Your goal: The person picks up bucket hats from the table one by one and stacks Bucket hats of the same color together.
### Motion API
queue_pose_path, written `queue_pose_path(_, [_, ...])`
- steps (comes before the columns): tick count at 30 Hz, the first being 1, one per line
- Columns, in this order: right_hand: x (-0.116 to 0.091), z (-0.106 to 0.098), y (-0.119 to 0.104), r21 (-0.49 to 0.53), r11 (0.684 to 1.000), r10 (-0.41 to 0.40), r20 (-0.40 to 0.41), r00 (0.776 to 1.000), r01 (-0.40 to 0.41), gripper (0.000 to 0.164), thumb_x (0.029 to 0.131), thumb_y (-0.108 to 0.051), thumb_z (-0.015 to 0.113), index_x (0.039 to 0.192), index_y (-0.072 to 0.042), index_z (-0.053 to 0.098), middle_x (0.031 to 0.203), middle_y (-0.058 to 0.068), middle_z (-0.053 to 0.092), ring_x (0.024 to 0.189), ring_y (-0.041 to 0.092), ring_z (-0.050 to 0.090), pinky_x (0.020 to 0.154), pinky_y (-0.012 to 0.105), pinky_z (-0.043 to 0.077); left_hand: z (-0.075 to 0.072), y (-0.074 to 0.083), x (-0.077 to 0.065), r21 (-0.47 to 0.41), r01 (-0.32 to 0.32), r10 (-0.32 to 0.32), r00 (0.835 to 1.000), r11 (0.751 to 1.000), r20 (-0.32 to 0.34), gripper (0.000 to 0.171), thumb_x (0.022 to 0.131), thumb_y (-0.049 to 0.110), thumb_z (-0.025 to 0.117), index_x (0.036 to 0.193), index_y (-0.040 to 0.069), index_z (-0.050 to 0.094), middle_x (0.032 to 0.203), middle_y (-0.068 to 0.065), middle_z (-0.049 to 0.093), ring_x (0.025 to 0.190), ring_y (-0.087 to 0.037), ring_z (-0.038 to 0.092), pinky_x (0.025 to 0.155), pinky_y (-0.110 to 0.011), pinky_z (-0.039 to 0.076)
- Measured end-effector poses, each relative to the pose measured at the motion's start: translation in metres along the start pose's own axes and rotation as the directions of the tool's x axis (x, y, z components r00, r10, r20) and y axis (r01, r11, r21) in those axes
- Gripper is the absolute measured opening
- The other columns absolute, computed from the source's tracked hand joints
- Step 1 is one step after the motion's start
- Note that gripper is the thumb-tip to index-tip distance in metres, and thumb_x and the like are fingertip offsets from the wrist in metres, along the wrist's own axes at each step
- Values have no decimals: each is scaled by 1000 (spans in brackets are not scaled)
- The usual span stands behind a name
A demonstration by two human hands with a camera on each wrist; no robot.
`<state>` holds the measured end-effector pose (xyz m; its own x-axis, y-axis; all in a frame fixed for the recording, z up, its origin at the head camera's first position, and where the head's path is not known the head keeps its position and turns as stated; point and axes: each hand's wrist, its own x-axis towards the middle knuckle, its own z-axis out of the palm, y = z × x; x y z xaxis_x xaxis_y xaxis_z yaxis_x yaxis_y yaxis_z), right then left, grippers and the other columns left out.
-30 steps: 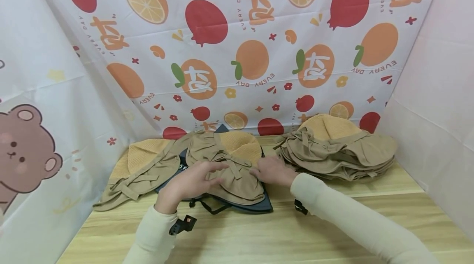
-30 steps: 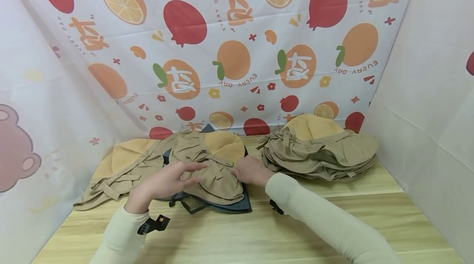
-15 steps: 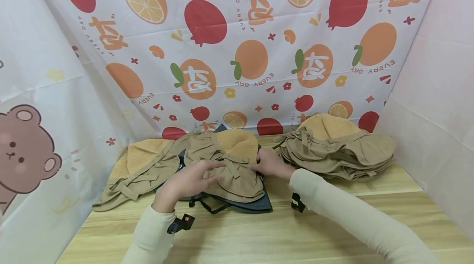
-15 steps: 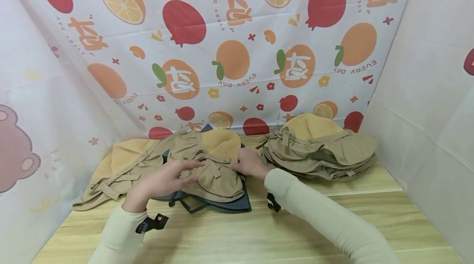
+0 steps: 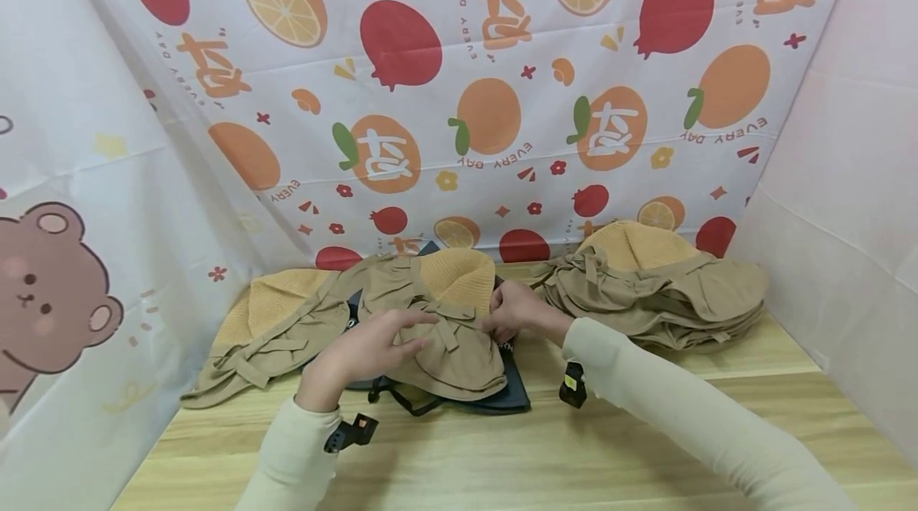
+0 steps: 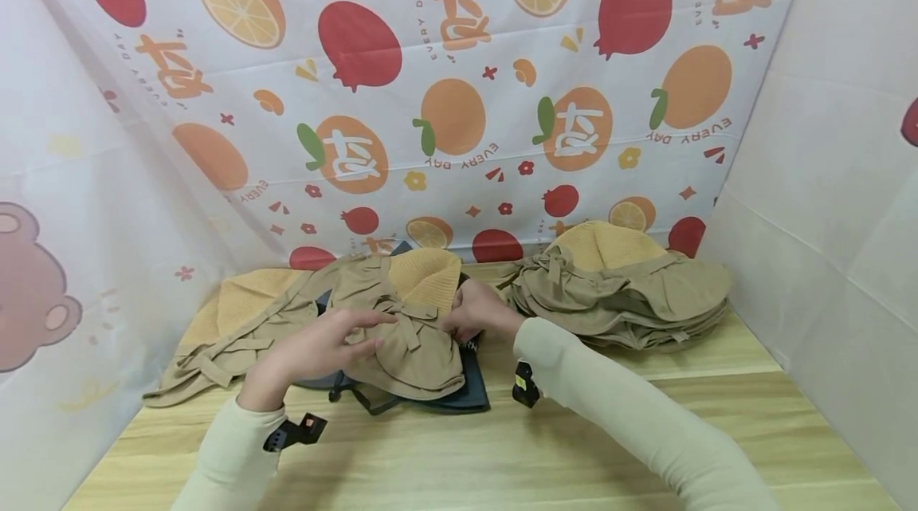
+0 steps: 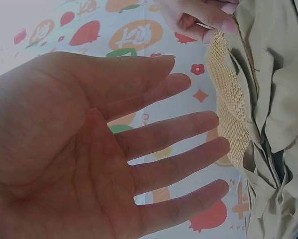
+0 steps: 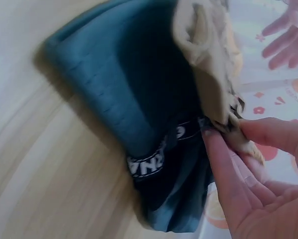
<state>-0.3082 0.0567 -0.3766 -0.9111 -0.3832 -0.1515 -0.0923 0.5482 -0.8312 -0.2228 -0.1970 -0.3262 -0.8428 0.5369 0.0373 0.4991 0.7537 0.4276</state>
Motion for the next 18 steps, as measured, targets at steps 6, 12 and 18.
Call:
queue_pose_path(6, [-5,-3,-6,80,996,-31,70,997,26,33,85,4,70,62,-11,51,63,6,59,58,18,71,71,46,64,0,-4,1,13,-25,25,1000,1000,-12,37,104,14,62,139,4,63,143,-17,63,135,-39,58,108,-58,48])
queue_pose_path(12, [-9,-4,-13,88,991,-114,134,984,103,29,83,7,68,66,-9,53,54,-1,48,55,18,69,65,42,64,-2,-4,-2,35,-45,46,998,998,-39,37,104,15,61,139,2,63,141,-16,65,133,-38,60,108,-56,49])
queue_pose_path(18, [-15,-7,-20,66,979,-203,183,962,194,27,85,7,69,70,-8,53,56,-1,50,58,17,68,65,42,64,-11,-7,-8,11,-92,93,991,996,-101,34,102,11,63,135,0,66,135,-17,68,129,-38,62,105,-57,50])
